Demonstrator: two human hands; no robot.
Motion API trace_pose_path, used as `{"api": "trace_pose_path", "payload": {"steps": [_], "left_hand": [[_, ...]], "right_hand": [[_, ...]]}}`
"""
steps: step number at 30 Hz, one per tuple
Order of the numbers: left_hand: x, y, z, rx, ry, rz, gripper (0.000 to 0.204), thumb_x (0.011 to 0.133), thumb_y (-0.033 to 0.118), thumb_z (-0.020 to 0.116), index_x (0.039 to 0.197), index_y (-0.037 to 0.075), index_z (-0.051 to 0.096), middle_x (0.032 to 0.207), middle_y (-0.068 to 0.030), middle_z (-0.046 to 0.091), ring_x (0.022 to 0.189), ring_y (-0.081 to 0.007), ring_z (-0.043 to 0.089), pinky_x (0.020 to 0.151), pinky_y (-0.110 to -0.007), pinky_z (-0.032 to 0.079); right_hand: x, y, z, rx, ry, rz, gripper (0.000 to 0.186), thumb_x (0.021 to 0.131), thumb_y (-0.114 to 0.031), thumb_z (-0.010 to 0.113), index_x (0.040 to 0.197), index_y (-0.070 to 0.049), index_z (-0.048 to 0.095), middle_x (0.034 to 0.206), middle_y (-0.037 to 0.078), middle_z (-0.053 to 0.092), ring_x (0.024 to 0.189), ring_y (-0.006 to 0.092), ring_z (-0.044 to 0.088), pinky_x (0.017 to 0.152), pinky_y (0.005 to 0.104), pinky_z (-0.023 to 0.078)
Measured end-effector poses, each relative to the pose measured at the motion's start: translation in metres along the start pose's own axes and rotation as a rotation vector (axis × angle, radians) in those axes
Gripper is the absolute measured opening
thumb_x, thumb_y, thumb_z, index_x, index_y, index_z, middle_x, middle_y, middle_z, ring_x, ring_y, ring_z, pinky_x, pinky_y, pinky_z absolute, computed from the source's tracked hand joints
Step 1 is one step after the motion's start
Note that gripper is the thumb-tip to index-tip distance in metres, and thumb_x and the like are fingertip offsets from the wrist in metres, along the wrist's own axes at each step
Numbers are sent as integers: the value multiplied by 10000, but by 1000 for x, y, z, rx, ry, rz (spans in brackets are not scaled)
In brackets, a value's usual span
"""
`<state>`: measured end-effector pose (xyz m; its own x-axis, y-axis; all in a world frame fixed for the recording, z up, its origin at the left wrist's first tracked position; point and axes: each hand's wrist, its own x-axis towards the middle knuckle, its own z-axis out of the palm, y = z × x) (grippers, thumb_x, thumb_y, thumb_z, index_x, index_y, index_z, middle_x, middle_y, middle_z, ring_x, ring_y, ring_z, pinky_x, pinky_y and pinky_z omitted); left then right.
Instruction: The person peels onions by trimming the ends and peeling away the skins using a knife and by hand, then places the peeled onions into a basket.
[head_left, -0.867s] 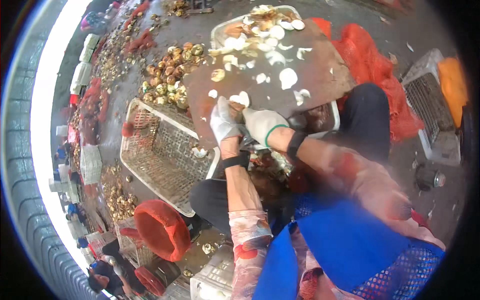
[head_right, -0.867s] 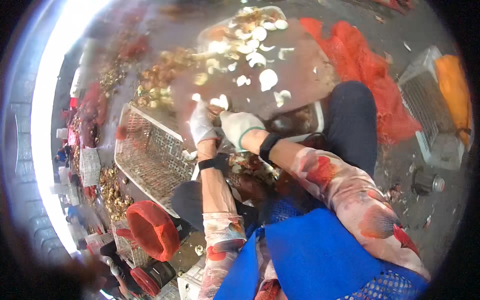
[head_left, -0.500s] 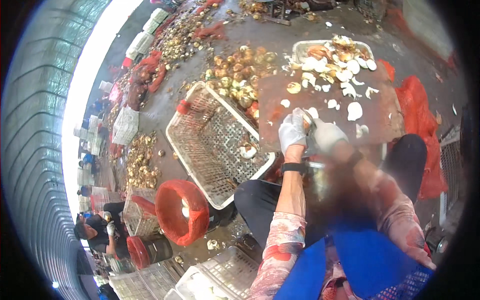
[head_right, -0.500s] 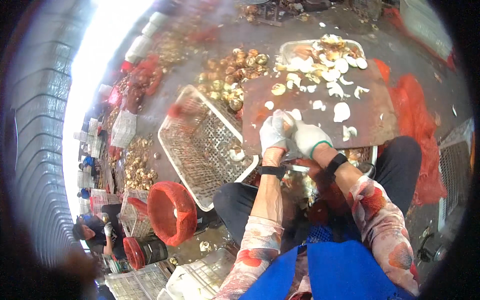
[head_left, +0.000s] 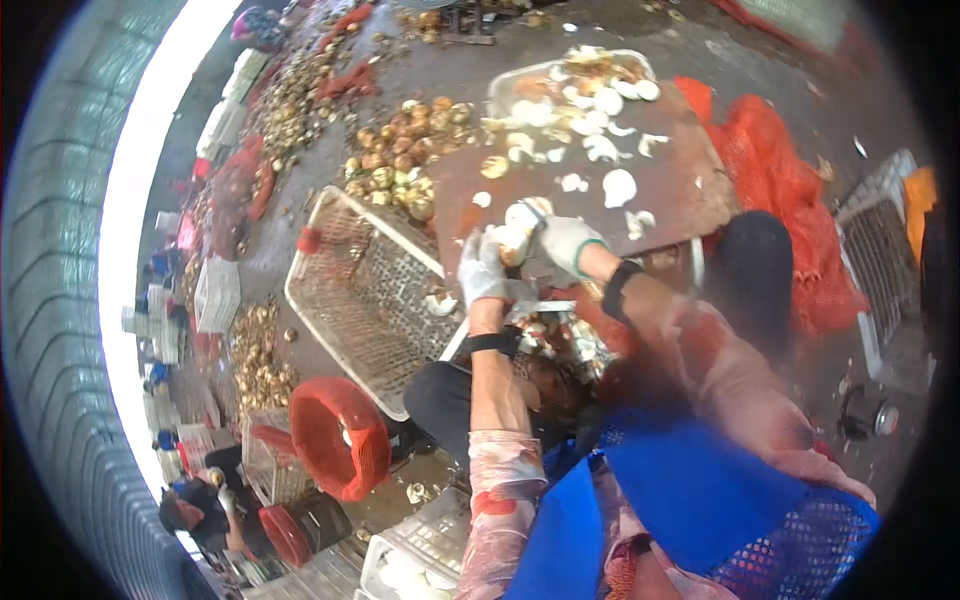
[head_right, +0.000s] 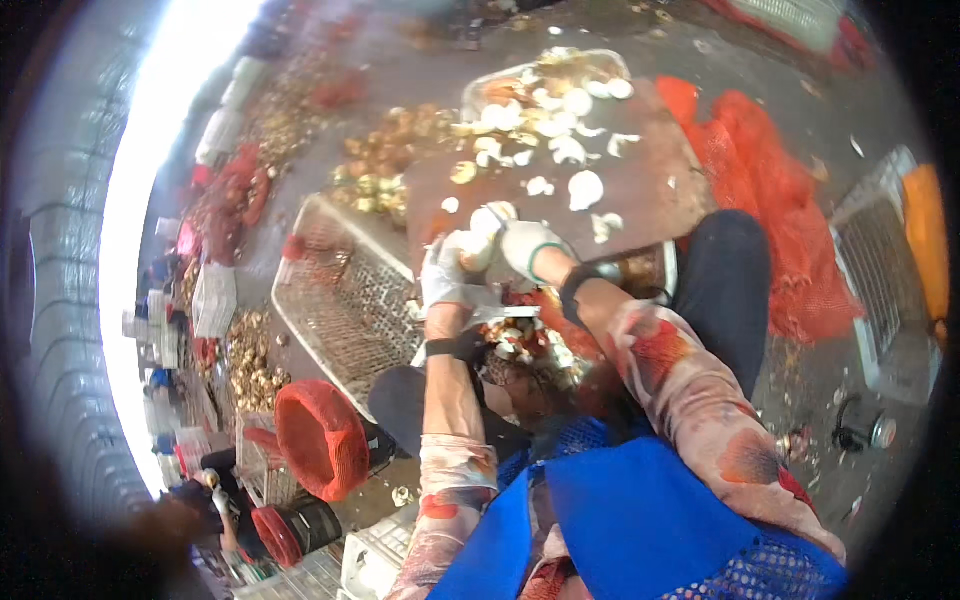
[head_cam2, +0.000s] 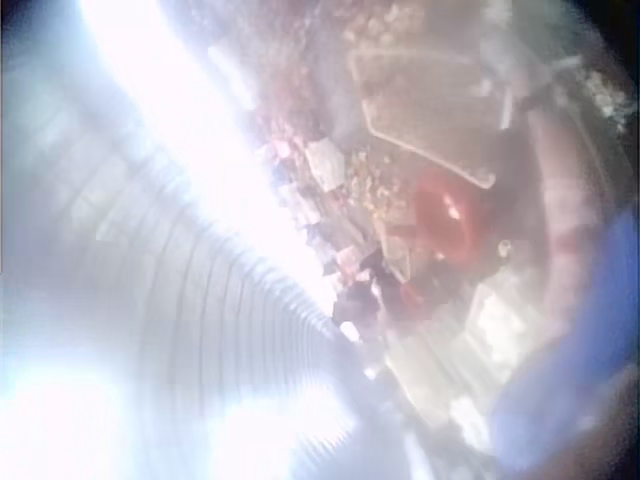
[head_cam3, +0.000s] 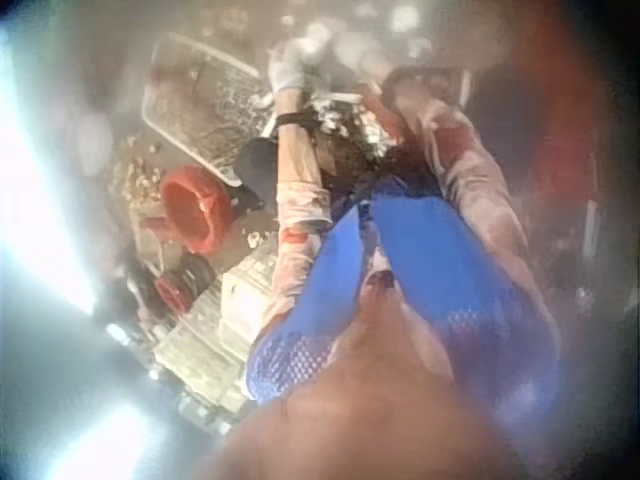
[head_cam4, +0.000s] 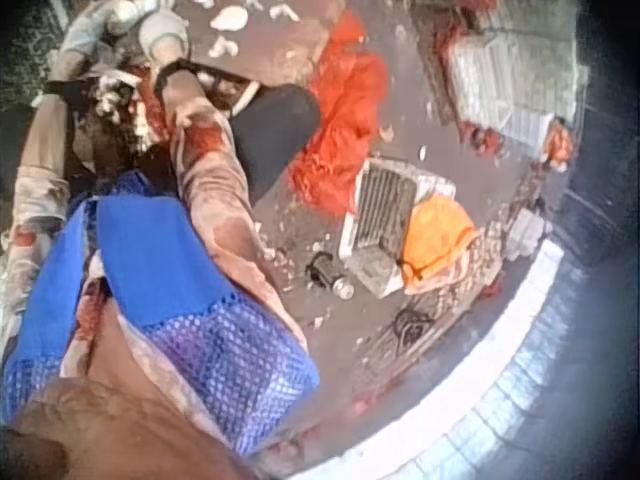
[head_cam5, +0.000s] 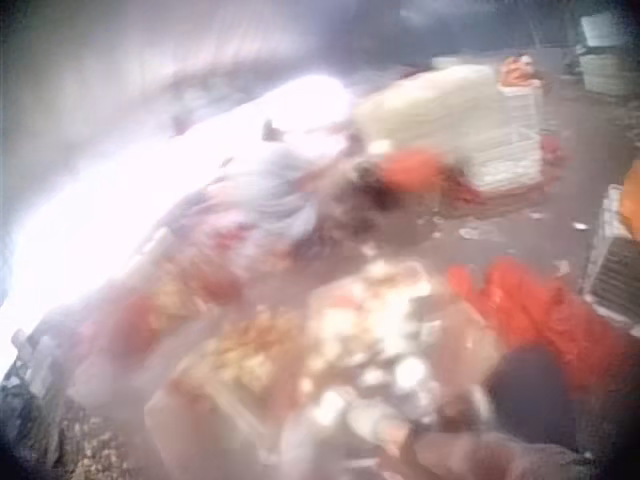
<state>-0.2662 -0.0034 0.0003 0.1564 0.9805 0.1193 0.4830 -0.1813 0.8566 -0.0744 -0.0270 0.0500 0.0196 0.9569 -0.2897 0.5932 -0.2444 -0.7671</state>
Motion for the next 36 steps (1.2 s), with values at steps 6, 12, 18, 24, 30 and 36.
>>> {"api": "trace_pose_path", "payload": {"steps": [6, 12, 18, 24, 30, 36], "left_hand": [[31, 87, 39, -61, 56, -296, 443, 869, 333, 671, 1141, -16, 645, 1062, -176, 628, 972, -257, 609, 837, -372, 479], [3, 59, 15, -262, 43, -350, 501, 937, 325, 569, 1314, -3, 542, 1217, -119, 618, 1048, -211, 598, 855, -312, 496], [-23, 29, 10, -474, 16, -166, 508, 975, 297, 534, 1371, -13, 469, 1286, -108, 573, 1094, -188, 577, 947, -325, 461], [-17, 3, -5, -647, 32, -208, 367, 952, 136, 533, 1295, 6, 546, 1142, -82, 644, 987, -159, 620, 859, -286, 504], [-8, 46, 11, -154, -30, -27, 323, 958, 129, 507, 1218, -43, 591, 1129, -138, 665, 1037, -217, 618, 922, -324, 468], [-9, 53, 10, -380, -51, -263, 335, 935, 81, 515, 1239, -31, 601, 1191, -145, 655, 1054, -179, 603, 924, -303, 459]], "right_hand": [[5, 32, 2, 22, 58, 19, 352, 934, -234, 384, 1005, -21, 655, 1017, 260, 657, 976, 424, 628, 842, 494, 490], [10, 29, 10, -65, -15, 5, 352, 919, -219, 385, 1072, -38, 645, 1028, 245, 662, 957, 417, 638, 830, 491, 494], [20, 39, 15, 53, 159, 99, 338, 891, -201, 416, 1036, -29, 667, 989, 253, 667, 931, 419, 646, 812, 496, 501], [-3, 12, -7, 132, 112, 37, 434, 871, -328, 502, 1132, -4, 623, 998, 272, 655, 955, 424, 628, 837, 447, 485], [-55, -40, -47, -46, -2, -157, 743, 749, -468, 693, 1301, -17, 485, 1148, 251, 630, 1026, 367, 630, 875, 393, 487], [-42, -39, -33, -101, -29, -144, 734, 716, -512, 675, 1278, -60, 537, 1167, 206, 637, 1064, 346, 624, 916, 383, 475]]}}
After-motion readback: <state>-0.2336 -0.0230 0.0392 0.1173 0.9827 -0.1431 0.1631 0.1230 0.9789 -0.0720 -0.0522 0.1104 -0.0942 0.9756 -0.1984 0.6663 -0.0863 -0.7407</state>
